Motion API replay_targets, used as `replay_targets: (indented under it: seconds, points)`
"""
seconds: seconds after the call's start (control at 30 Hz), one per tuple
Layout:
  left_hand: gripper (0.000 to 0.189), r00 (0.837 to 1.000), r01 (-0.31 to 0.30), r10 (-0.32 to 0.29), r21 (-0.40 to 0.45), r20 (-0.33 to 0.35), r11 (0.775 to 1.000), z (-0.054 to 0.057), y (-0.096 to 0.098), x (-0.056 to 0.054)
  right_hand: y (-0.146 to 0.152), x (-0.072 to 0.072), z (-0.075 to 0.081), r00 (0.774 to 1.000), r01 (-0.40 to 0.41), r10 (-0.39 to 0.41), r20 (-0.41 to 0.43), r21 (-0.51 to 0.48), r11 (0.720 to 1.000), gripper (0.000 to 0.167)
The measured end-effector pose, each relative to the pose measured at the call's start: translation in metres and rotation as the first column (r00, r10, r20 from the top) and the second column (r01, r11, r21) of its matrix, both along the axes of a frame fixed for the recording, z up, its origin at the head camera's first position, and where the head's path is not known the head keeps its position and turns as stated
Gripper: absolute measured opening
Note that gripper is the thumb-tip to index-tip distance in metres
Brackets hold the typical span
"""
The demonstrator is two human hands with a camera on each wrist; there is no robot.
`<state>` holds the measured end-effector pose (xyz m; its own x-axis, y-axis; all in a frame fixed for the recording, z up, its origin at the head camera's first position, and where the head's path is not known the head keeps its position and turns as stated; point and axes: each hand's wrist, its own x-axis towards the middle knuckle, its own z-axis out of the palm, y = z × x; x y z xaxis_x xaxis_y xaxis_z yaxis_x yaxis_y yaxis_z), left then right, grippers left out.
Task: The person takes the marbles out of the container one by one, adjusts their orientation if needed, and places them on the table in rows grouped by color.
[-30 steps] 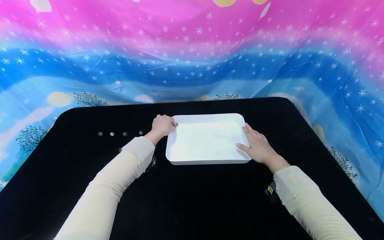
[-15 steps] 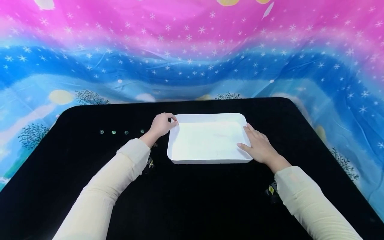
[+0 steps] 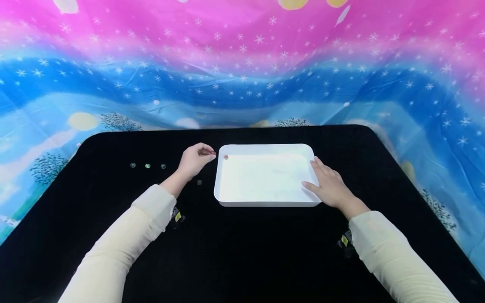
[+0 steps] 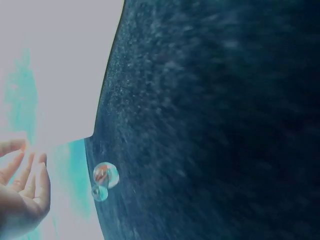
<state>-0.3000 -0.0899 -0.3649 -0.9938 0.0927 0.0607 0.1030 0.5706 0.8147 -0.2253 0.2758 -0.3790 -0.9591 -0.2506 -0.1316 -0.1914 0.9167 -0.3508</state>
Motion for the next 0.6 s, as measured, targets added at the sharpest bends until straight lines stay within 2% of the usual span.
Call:
replay_targets:
  seconds: [0.2,0.4,0.6]
  points:
    - [0.014,0.999,0.020,-0.023,0.059,0.043,0.998,0.002,-0.013,0.012,-0.001,0.000,0.000,1.000,-0.003,0.003,0.011,-0.014,1.000,0.080]
    - [0.016,0.998,0.034,-0.041,0.137,0.049,0.990,0.004,-0.024,0.022,0.001,0.000,-0.003,1.000,-0.002,0.002,0.002,-0.019,1.000,0.080]
    - [0.016,0.997,0.032,-0.043,0.155,0.066,0.987,0.004,-0.039,0.030,0.000,0.000,-0.002,1.000,-0.006,0.006,-0.008,-0.016,1.000,0.080]
